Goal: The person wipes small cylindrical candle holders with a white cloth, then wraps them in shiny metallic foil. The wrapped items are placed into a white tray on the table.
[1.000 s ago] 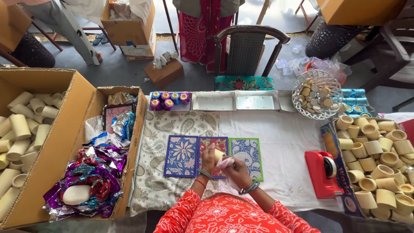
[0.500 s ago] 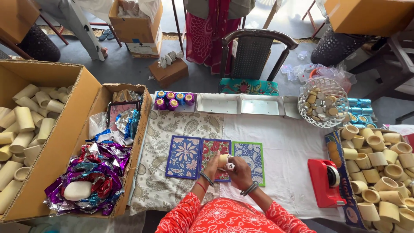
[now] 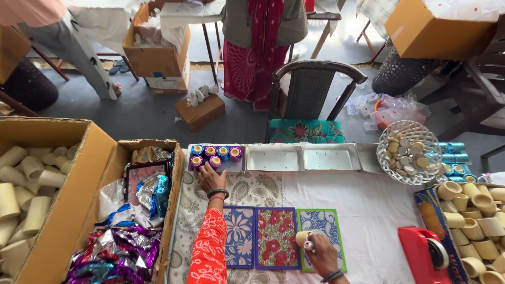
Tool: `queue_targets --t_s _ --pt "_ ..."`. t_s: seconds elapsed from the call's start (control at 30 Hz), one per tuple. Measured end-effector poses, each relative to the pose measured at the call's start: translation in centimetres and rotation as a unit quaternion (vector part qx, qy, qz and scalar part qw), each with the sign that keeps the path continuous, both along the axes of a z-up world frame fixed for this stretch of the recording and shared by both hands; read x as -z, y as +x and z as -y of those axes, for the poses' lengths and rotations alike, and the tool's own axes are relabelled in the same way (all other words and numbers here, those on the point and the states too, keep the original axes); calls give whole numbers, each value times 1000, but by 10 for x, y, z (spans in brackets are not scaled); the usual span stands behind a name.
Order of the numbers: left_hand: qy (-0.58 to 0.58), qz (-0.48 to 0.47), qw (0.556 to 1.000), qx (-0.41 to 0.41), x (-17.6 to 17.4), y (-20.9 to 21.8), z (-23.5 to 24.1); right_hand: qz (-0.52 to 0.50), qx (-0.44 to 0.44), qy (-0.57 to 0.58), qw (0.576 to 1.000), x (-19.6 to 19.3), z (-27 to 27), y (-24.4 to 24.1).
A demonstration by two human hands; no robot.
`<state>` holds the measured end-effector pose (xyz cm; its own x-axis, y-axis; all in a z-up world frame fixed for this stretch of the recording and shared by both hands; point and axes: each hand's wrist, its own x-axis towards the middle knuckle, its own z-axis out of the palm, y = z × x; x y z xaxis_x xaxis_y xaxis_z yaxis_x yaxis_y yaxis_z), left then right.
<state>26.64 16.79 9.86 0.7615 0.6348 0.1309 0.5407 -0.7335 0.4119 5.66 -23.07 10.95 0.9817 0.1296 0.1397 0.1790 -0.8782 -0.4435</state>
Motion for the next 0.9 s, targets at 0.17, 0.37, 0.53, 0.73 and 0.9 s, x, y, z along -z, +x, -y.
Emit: queue_targets --t_s 0.17,0.37,0.53,0.73,0.9 --pt "-45 20 998 -32 20 24 -6 -50 27 -32 998 10 -5 -4" --pt "-59 44 996 -53 36 28 -9 -59 30 -31 997 7 -7 -3" --pt "-95 93 985 -106 42 31 -11 -77 40 -37 996 6 -10 -3" --pt "-120 132 976 -121 63 30 -12 -73 43 -30 996 5 -10 -3" --pt "-97 115 982 -116 64 32 -6 -68 42 -21 997 6 -9 -4"
